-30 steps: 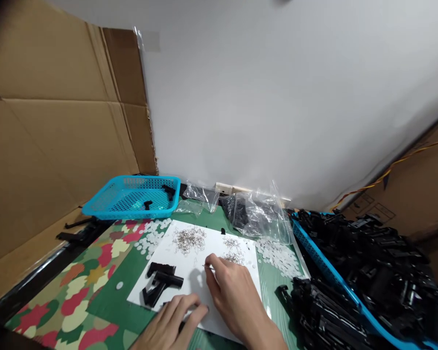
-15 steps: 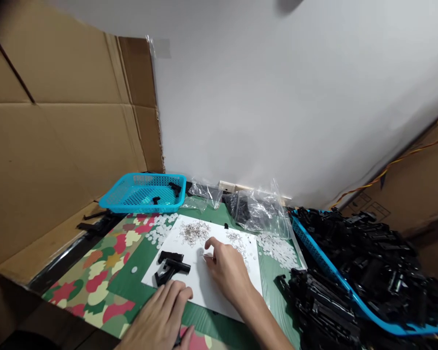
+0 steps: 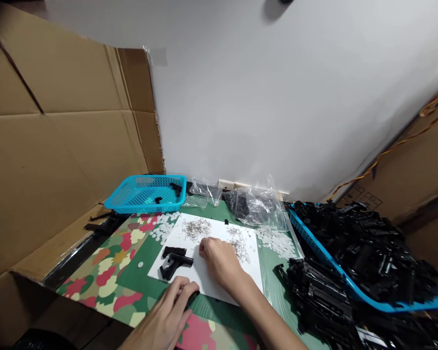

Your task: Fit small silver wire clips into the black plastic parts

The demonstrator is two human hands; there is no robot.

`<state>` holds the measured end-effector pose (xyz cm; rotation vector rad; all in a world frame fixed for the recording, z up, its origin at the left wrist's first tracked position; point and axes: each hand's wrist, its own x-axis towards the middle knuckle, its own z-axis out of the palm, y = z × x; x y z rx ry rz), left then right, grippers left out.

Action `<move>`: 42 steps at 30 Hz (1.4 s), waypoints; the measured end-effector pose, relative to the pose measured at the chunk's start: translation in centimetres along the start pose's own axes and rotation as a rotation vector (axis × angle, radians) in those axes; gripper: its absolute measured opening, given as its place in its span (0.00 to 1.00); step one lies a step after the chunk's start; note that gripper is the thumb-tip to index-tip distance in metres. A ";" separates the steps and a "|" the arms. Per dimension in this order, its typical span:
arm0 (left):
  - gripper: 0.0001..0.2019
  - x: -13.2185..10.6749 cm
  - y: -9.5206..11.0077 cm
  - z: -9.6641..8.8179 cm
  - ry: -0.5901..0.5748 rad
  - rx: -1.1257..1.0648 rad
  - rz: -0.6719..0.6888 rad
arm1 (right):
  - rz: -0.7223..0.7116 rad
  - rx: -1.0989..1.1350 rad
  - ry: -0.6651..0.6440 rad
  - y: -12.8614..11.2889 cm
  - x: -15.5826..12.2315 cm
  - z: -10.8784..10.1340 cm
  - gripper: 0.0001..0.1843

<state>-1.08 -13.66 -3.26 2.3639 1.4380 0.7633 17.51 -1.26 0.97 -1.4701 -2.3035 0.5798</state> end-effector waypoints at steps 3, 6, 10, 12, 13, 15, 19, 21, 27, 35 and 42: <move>0.27 0.9 0.8 -2.6 -0.254 -0.319 -0.135 | -0.064 0.043 0.036 0.4 -0.4 -0.6 0.05; 0.11 3.1 2.1 -6.7 -0.439 -0.764 -0.204 | -0.132 0.124 0.124 0.7 -0.5 -2.0 0.05; 0.16 8.9 2.7 -11.7 -0.149 -1.353 -0.212 | -0.195 0.204 0.346 1.2 -0.5 -3.1 0.08; 0.19 12.6 2.0 -12.8 0.004 -1.447 -0.201 | -0.213 0.204 0.488 1.7 -0.9 -2.9 0.08; 0.19 14.5 1.5 -12.8 0.032 -1.468 -0.198 | -0.229 0.196 0.550 1.9 -1.2 -2.7 0.07; 0.19 17.9 0.5 -12.2 -0.017 -1.464 -0.211 | -0.275 0.171 0.645 2.4 -1.8 -2.2 0.06; 0.20 22.1 -0.3 -10.0 -0.423 -1.162 -0.199 | -0.322 0.132 0.804 3.1 -2.7 -2.0 0.07; 0.14 22.7 0.0 -8.9 -0.510 -1.072 -0.111 | -0.305 0.122 0.874 3.3 -2.8 -2.1 0.09; 0.15 20.7 -0.6 -6.6 -0.535 -0.938 0.026 | -0.256 0.136 0.865 2.8 -2.4 -1.1 0.07; 0.19 19.1 -3.6 -6.1 -0.493 -0.892 -0.028 | -0.226 0.190 0.730 0.9 -2.4 0.3 0.05; 0.17 18.6 -4.5 -6.4 -0.485 -0.915 0.009 | -0.235 0.171 0.707 -0.2 -2.7 -0.1 0.08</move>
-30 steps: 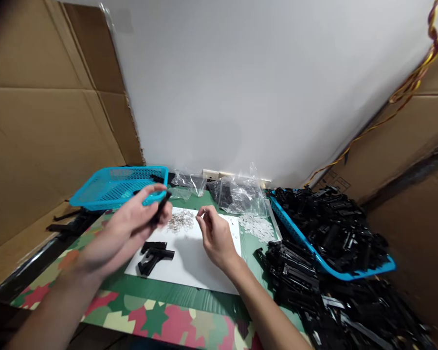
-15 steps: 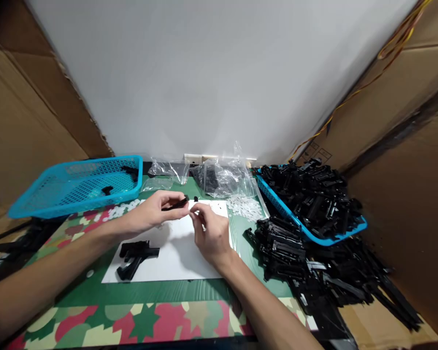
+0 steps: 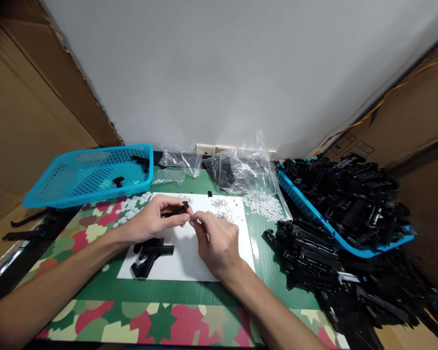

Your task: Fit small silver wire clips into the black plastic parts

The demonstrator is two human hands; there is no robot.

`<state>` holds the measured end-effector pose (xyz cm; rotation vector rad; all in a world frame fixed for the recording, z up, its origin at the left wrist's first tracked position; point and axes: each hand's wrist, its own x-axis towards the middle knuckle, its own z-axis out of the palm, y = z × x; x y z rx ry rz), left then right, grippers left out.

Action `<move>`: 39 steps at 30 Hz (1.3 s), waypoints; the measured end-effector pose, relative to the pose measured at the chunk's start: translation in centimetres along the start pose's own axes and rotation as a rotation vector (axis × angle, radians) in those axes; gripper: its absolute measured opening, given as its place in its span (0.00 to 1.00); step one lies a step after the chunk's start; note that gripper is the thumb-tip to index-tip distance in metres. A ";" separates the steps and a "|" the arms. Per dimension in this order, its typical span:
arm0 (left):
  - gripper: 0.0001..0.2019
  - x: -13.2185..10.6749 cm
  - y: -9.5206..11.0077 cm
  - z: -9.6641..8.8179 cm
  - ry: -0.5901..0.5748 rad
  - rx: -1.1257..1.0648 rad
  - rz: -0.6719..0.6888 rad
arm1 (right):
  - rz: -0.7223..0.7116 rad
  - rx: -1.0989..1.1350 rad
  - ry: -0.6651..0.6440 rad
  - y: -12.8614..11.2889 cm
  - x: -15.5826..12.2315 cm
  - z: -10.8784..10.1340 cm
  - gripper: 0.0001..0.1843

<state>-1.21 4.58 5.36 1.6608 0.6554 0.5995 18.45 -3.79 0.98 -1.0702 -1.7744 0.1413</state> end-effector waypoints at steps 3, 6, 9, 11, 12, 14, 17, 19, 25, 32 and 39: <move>0.16 -0.9 -0.5 0.0 0.026 -0.026 -0.017 | -0.021 0.002 -0.015 -0.3 -0.1 0.3 0.10; 0.15 -1.5 -0.5 0.0 0.034 -0.052 -0.022 | -0.025 0.011 -0.011 -0.4 -0.4 0.6 0.11; 0.14 -1.6 -0.5 0.0 0.009 -0.090 -0.045 | -0.011 0.027 0.011 -0.5 -0.6 0.6 0.13; 0.13 -1.6 -0.5 0.0 -0.009 -0.131 -0.073 | 0.013 0.020 0.038 -0.6 -0.6 0.6 0.14; 0.13 -1.6 -0.5 0.0 -0.011 -0.150 -0.088 | 0.021 0.009 0.051 -0.7 -0.6 0.6 0.15; 0.12 -1.6 -0.6 -0.1 -0.009 -0.166 -0.113 | 0.029 -0.010 0.059 -0.9 -0.5 0.6 0.15; 0.12 -1.7 -0.6 -0.1 0.007 -0.146 -0.122 | 0.051 0.024 0.048 -1.3 -0.3 0.4 0.13; 0.12 -1.6 -0.7 -0.1 0.025 -0.127 -0.110 | 0.113 0.087 0.049 -1.5 -0.1 0.2 0.12; 0.14 -1.4 -1.3 0.0 0.077 -0.046 -0.072 | 0.445 0.264 -0.013 -1.5 1.2 -0.7 0.03; 0.14 -1.7 -0.7 0.4 0.091 0.024 -0.036 | 0.729 0.511 -0.035 -0.8 1.4 -0.4 0.06; 0.16 -1.8 -0.5 0.5 0.132 0.074 -0.039 | 0.767 0.583 -0.132 -0.2 1.4 -0.9 0.12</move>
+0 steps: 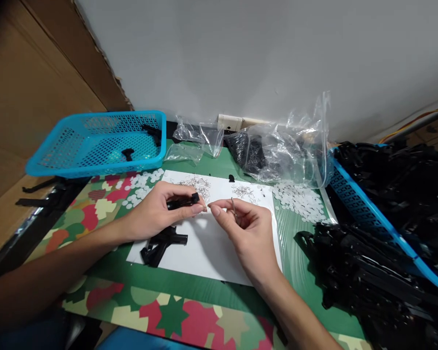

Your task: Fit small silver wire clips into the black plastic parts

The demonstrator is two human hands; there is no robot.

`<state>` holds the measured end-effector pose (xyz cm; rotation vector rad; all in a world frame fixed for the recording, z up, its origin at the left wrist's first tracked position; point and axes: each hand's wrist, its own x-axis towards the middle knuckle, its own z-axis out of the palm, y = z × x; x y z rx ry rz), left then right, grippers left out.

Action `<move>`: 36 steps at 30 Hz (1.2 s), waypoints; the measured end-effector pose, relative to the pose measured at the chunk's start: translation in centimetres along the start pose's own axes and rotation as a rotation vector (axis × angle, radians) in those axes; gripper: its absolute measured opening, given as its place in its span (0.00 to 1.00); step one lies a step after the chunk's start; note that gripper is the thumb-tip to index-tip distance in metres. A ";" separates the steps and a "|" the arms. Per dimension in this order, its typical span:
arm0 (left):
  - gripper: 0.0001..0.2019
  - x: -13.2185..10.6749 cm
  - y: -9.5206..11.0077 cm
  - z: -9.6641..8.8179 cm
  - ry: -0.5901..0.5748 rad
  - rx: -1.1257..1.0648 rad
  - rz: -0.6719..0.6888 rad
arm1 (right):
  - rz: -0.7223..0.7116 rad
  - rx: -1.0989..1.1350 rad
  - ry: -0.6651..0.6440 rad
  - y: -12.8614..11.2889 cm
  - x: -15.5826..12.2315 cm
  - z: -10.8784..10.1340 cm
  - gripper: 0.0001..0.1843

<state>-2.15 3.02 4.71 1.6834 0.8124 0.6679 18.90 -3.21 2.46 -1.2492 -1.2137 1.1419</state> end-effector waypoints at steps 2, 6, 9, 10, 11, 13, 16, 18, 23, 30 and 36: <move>0.16 0.1 -0.1 0.0 0.003 0.016 0.003 | -0.018 -0.070 0.011 -0.2 0.0 0.0 0.12; 0.18 0.1 -0.1 0.2 -0.009 0.048 0.017 | -0.059 -0.193 0.034 -0.6 -0.2 0.4 0.10; 0.09 -0.2 -0.3 0.3 -0.012 0.037 0.019 | -0.076 -0.230 0.055 -0.6 -0.2 0.4 0.10; 0.09 -0.4 -0.3 0.2 -0.012 0.018 0.005 | -0.083 -0.243 0.073 -0.6 -0.2 0.4 0.11; 0.14 -0.6 -0.4 0.1 -0.013 0.005 -0.013 | -0.090 -0.259 0.096 -0.6 -0.2 0.2 0.11; 0.19 -0.9 -0.5 -0.2 -0.026 0.032 -0.047 | -0.103 -0.300 0.142 -0.6 -0.1 -0.1 0.10; 0.12 -1.0 -0.6 -0.6 -0.045 0.175 -0.041 | -0.104 -0.356 0.169 -0.6 0.2 -0.5 0.11; 0.11 -0.7 -0.6 -0.8 -0.084 0.247 0.007 | -0.097 -0.376 0.162 -0.7 0.3 -0.8 0.11; 0.12 0.0 -1.4 -0.6 -0.128 0.431 0.208 | -0.053 -0.384 0.155 -0.8 0.5 -1.2 0.12; 0.13 -0.2 -2.3 -1.3 -0.084 0.601 0.349 | 0.095 -0.436 0.059 -0.9 0.8 -1.4 0.12; 0.12 -0.3 -2.2 -1.2 -0.188 0.626 0.367 | 0.149 -0.525 -0.012 -0.3 1.1 -1.2 0.13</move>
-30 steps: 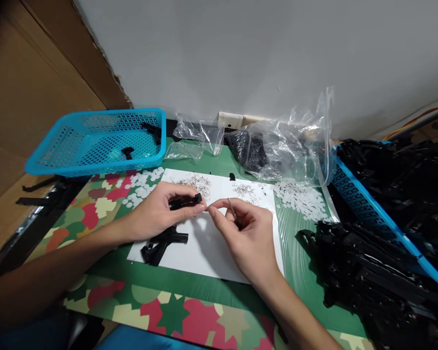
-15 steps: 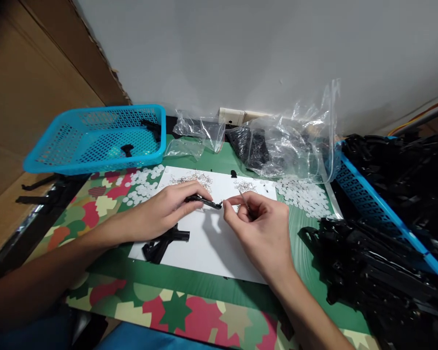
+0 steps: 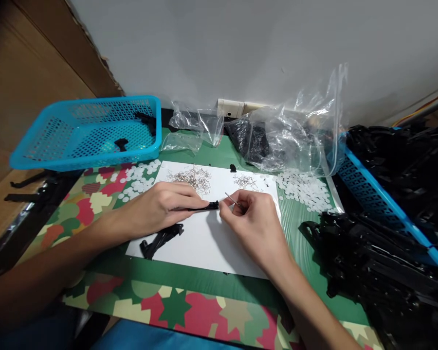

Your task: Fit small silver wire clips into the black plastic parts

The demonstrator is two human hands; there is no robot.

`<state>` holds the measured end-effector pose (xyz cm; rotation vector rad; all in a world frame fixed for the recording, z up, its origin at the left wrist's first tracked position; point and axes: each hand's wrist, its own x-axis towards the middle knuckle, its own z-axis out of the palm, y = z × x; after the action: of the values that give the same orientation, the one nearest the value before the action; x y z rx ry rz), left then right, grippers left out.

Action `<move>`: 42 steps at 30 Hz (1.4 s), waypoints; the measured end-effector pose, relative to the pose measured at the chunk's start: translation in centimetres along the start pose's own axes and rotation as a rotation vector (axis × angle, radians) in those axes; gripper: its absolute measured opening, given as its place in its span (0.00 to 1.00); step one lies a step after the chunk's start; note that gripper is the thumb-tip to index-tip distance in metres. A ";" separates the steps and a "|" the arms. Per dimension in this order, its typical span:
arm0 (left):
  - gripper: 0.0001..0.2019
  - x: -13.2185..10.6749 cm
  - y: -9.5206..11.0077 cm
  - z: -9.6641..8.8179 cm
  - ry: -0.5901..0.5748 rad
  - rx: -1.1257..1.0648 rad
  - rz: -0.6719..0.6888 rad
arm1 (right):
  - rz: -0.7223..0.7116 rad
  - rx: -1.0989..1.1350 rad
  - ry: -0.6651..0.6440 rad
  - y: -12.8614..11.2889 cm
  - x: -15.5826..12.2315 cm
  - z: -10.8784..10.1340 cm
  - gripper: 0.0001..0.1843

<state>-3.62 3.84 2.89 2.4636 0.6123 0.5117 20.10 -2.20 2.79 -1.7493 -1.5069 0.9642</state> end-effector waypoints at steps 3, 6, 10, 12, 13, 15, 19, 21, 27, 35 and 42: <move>0.13 0.0 0.2 0.2 -0.011 -0.015 -0.031 | 0.007 -0.058 -0.014 0.3 0.0 0.3 0.13; 0.13 0.0 0.2 0.3 -0.005 -0.039 -0.048 | 0.014 -0.128 -0.017 0.3 -0.1 0.5 0.14; 0.13 0.1 0.1 0.5 -0.007 -0.044 -0.042 | -0.018 -0.191 0.010 0.3 -0.3 0.7 0.14; 0.13 0.1 0.0 0.5 0.000 -0.047 -0.039 | -0.042 -0.213 0.034 0.3 -0.4 0.8 0.13; 0.13 0.1 0.0 0.5 0.004 -0.051 -0.039 | -0.054 -0.219 0.043 0.3 -0.5 0.8 0.13; 0.12 0.0 0.0 0.5 0.011 -0.054 -0.035 | -0.074 -0.227 0.058 0.3 -0.6 0.8 0.12; 0.11 0.0 0.0 0.6 0.022 -0.042 -0.025 | -0.088 -0.247 0.071 0.4 -0.9 0.8 0.10; 0.11 0.0 0.0 0.7 0.025 -0.043 -0.024 | -0.093 -0.260 0.076 0.4 -0.9 0.8 0.10; 0.10 0.0 -0.2 0.9 0.031 -0.039 -0.018 | -0.095 -0.294 0.081 0.5 -1.0 0.9 0.08; 0.10 -0.2 -0.2 0.8 0.037 -0.030 -0.005 | -0.114 -0.315 0.113 0.7 -1.0 1.2 0.07; 0.09 -0.1 -0.1 0.8 0.029 -0.025 -0.031 | -0.152 -0.363 0.082 0.7 -1.0 1.3 0.07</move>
<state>-3.35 3.52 2.18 2.4234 0.6505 0.5409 19.33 -3.30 1.61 -1.8579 -1.8163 0.5605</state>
